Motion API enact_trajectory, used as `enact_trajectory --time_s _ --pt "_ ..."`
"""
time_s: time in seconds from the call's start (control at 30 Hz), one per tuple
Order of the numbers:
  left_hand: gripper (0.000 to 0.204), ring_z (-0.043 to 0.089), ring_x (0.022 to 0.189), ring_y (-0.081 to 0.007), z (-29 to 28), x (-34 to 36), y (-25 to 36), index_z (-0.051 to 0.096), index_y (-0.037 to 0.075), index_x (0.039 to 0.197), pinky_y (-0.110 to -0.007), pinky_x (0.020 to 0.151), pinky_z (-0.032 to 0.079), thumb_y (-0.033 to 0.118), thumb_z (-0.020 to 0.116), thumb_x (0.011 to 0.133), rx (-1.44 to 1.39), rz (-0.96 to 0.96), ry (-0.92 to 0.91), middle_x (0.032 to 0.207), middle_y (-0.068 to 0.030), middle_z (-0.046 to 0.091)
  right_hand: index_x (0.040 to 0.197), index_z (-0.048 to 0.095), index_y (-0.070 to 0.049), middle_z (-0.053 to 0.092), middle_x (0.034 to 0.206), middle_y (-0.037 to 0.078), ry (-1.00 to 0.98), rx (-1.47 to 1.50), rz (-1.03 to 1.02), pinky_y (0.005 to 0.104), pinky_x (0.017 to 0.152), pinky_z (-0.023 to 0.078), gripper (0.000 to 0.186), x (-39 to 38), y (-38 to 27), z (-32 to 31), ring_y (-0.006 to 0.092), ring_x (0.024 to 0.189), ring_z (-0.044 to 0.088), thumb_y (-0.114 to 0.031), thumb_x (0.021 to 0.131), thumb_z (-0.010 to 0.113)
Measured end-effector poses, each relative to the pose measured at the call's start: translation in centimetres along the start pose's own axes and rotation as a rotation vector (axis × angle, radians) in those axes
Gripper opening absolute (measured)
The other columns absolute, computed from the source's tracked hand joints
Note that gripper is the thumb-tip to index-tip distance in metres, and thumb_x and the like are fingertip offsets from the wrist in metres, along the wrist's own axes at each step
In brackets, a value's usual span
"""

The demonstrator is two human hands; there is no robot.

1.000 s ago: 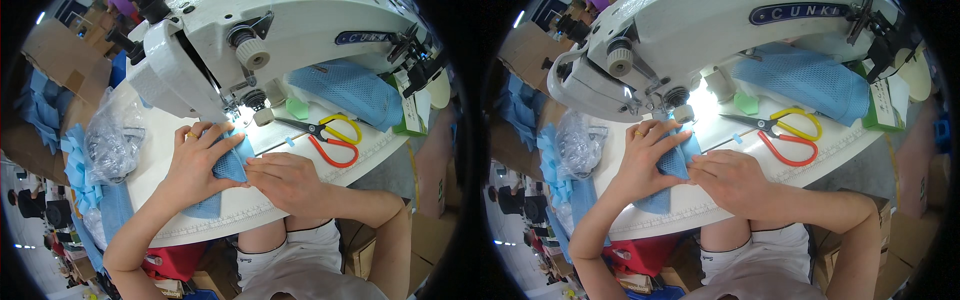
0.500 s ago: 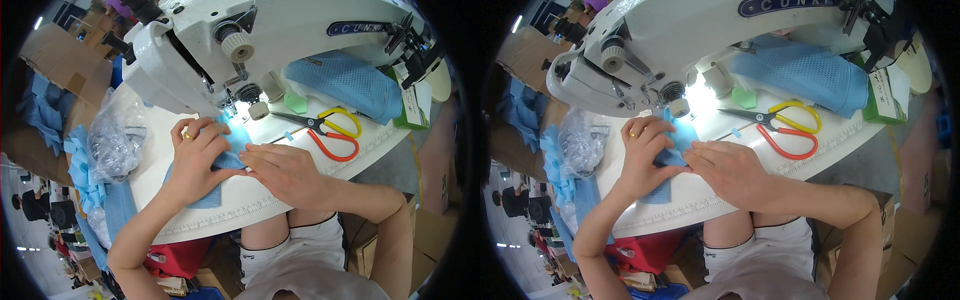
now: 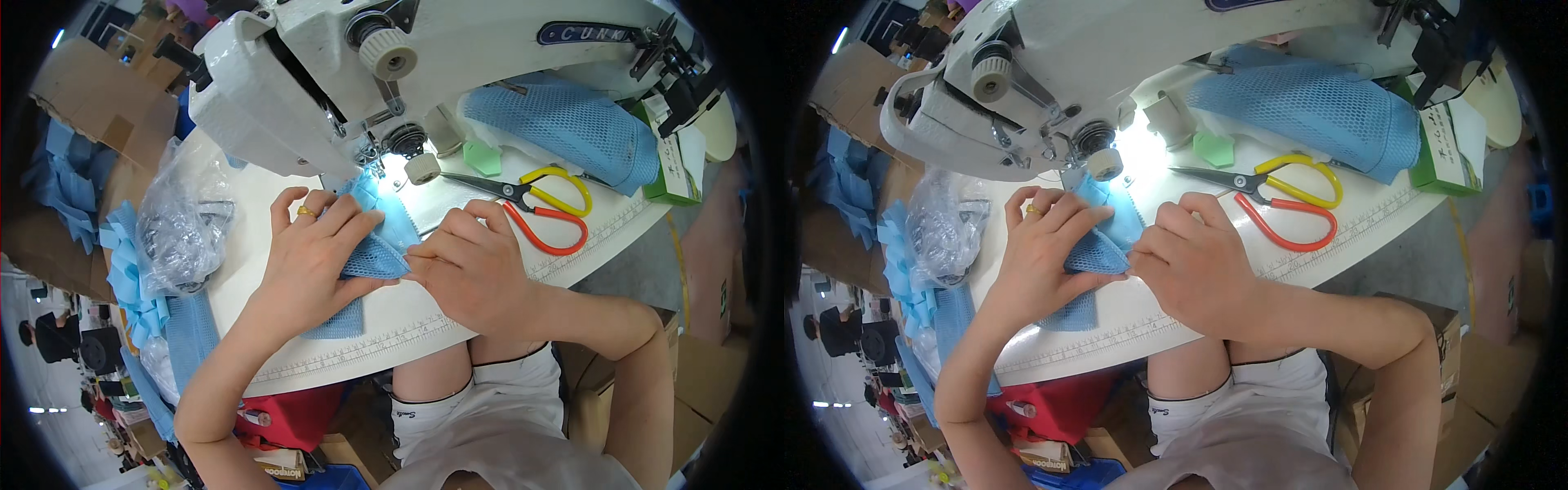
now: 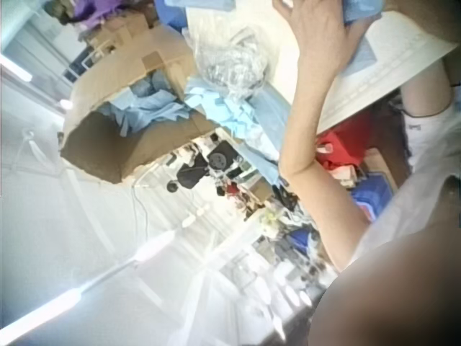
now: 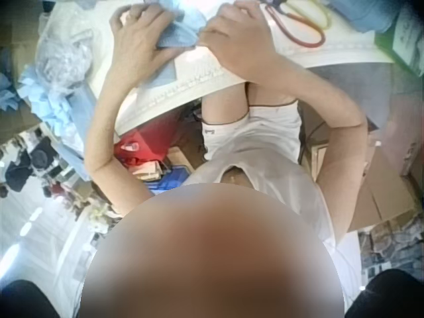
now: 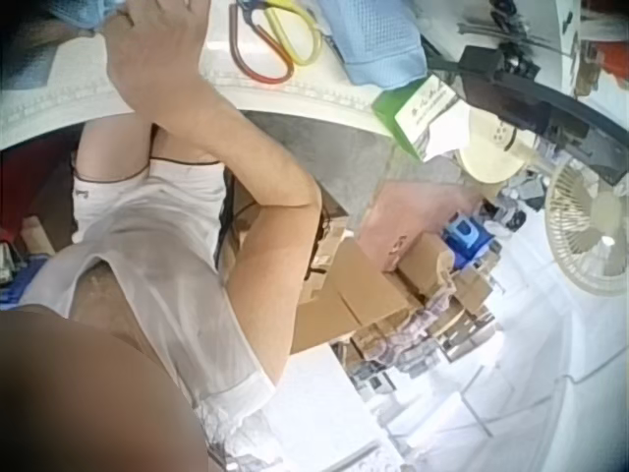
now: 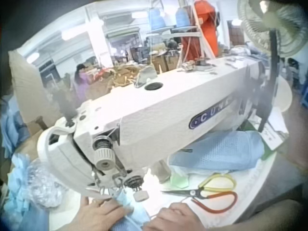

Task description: Sewing blue mesh fabric using an industrial sewing machine to create a pouch.

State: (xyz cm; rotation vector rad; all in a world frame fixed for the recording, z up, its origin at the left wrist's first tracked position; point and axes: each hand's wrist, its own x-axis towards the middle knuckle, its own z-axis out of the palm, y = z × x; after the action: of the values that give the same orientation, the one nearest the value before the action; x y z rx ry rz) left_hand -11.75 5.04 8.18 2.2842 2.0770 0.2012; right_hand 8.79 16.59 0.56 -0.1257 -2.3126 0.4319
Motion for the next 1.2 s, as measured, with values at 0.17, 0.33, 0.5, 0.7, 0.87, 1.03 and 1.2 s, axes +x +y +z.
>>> enact_trajectory --time_s 0.17,0.33,0.5,0.7,0.87,1.03,1.2 --pt "0.061 0.06 0.12 -0.028 0.4 0.1 -0.6 0.071 0.009 0.118 -0.052 0.113 0.031 0.046 0.09 0.073 0.004 0.071 -0.011 0.122 -0.0054 0.067 0.09 0.076 -0.007 0.065 0.088 0.0 -0.029 0.038 0.006 0.0408 0.092 0.044 0.015 0.1 0.2 -0.3 0.0189 0.09 0.058 -0.013 0.077 0.079" --pt "0.065 0.06 0.119 -0.0271 -0.1 0.0 -1.0 0.071 0.009 0.121 -0.047 0.107 0.036 0.043 0.092 0.07 -0.009 0.065 -0.041 0.128 -0.0055 0.067 0.088 0.078 -0.01 0.075 0.095 -0.004 -0.05 0.031 -0.009 0.04 0.087 0.042 0.017 0.2 0.2 -0.4 0.015 0.085 0.061 -0.019 0.076 0.087" --pt "0.071 0.059 0.123 -0.0307 -0.6 0.3 -0.7 0.069 0.011 0.127 -0.047 0.103 0.037 0.042 0.093 0.068 -0.047 -0.04 -0.049 0.135 -0.0058 0.067 0.093 0.079 -0.009 0.077 0.099 -0.003 -0.086 0.095 0.069 0.0404 0.087 0.042 0.018 0.1 0.1 -0.6 0.0152 0.085 0.062 -0.019 0.081 0.086" --pt "0.072 0.06 0.125 -0.0314 -0.2 0.2 -1.2 0.069 0.012 0.131 -0.048 0.109 0.035 0.04 0.093 0.069 0.003 -0.002 -0.039 0.137 -0.0065 0.066 0.101 0.077 -0.008 0.074 0.102 0.0 -0.102 0.037 0.061 0.0405 0.093 0.042 0.02 0.2 -0.3 -0.5 0.0157 0.09 0.063 -0.014 0.082 0.083" --pt "0.062 0.06 0.125 -0.0284 0.3 0.5 -1.5 0.071 0.01 0.124 -0.05 0.108 0.036 0.038 0.092 0.073 0.038 0.015 0.034 0.133 -0.0079 0.066 0.106 0.078 -0.007 0.078 0.112 -0.001 -0.093 -0.005 0.055 0.0408 0.088 0.041 0.024 0.1 0.0 -0.4 0.0155 0.086 0.062 -0.016 0.085 0.083" --pt "0.042 0.062 0.115 -0.0274 0.5 0.7 -1.1 0.07 0.01 0.11 -0.048 0.108 0.038 0.023 0.088 0.075 -0.014 0.037 0.042 0.119 -0.0071 0.068 0.109 0.078 -0.007 0.078 0.119 0.0 -0.083 -0.026 0.087 0.0403 0.089 0.042 0.026 -0.1 0.1 -0.1 0.0156 0.088 0.062 -0.016 0.086 0.083" --pt "0.017 0.062 0.102 -0.026 1.4 0.3 1.7 0.067 0.009 0.096 -0.044 0.104 0.043 0.005 0.069 0.079 -0.007 0.17 0.052 0.099 -0.0065 0.061 0.107 0.079 -0.005 0.076 0.119 0.001 -0.078 0.002 0.087 0.0394 0.085 0.049 0.03 0.0 -0.2 0.1 0.0187 0.093 0.063 -0.019 0.08 0.084"
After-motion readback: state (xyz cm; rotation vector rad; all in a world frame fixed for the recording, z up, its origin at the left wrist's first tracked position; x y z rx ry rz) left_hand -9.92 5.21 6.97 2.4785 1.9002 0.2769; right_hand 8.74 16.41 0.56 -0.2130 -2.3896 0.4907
